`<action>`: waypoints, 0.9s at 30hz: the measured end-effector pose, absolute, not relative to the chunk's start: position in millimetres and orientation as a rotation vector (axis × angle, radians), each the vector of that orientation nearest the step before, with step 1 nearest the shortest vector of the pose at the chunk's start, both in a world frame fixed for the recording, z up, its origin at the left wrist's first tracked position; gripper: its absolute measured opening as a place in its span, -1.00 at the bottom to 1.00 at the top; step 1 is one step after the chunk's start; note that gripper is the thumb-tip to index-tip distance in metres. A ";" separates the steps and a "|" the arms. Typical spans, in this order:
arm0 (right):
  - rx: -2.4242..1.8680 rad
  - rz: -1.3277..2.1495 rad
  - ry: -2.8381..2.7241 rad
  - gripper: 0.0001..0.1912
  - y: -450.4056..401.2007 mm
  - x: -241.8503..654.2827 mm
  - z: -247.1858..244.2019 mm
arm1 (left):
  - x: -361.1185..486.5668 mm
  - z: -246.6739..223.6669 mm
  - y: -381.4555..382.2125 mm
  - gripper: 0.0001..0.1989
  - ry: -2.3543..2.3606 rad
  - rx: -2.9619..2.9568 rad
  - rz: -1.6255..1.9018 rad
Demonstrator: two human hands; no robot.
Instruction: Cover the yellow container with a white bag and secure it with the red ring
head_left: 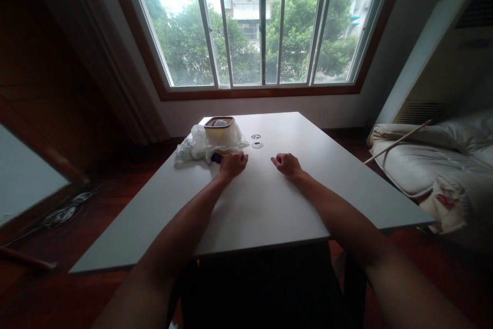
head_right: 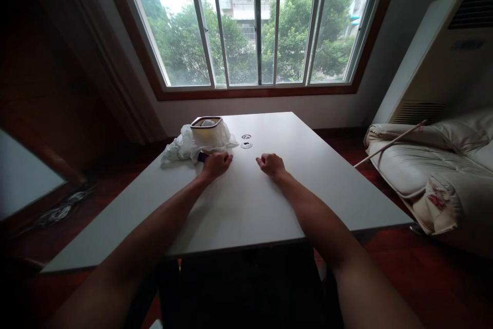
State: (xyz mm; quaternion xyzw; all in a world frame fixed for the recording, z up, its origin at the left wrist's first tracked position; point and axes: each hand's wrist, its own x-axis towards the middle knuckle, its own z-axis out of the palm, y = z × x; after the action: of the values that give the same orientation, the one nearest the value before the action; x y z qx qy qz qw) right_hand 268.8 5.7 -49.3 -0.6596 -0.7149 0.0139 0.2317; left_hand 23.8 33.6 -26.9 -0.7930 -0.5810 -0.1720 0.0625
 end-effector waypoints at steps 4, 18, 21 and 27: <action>-1.692 0.036 -1.864 -0.57 7.1 269.9 -42.0 | 17.8 17.1 61.7 -0.59 -1.673 -2.207 -0.867; -1.485 0.196 -1.857 -0.57 4.5 275.4 -36.4 | 0.4 31.7 138.7 -0.70 -1.812 -2.198 -1.121; -1.466 0.202 -1.846 -0.57 4.3 276.8 -35.2 | 3.2 29.9 129.5 -0.74 -1.757 -2.215 -1.128; -1.383 0.296 -1.769 -0.63 2.7 277.0 -30.8 | 11.6 19.0 87.6 -0.84 -1.518 -2.263 -1.216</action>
State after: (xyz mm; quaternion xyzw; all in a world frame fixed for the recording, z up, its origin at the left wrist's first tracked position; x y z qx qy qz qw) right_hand 277.0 2.7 -30.8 -0.5530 -0.7071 0.1183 0.4244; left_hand 11.6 87.6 19.0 -0.7560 -0.5071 -0.4062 0.0789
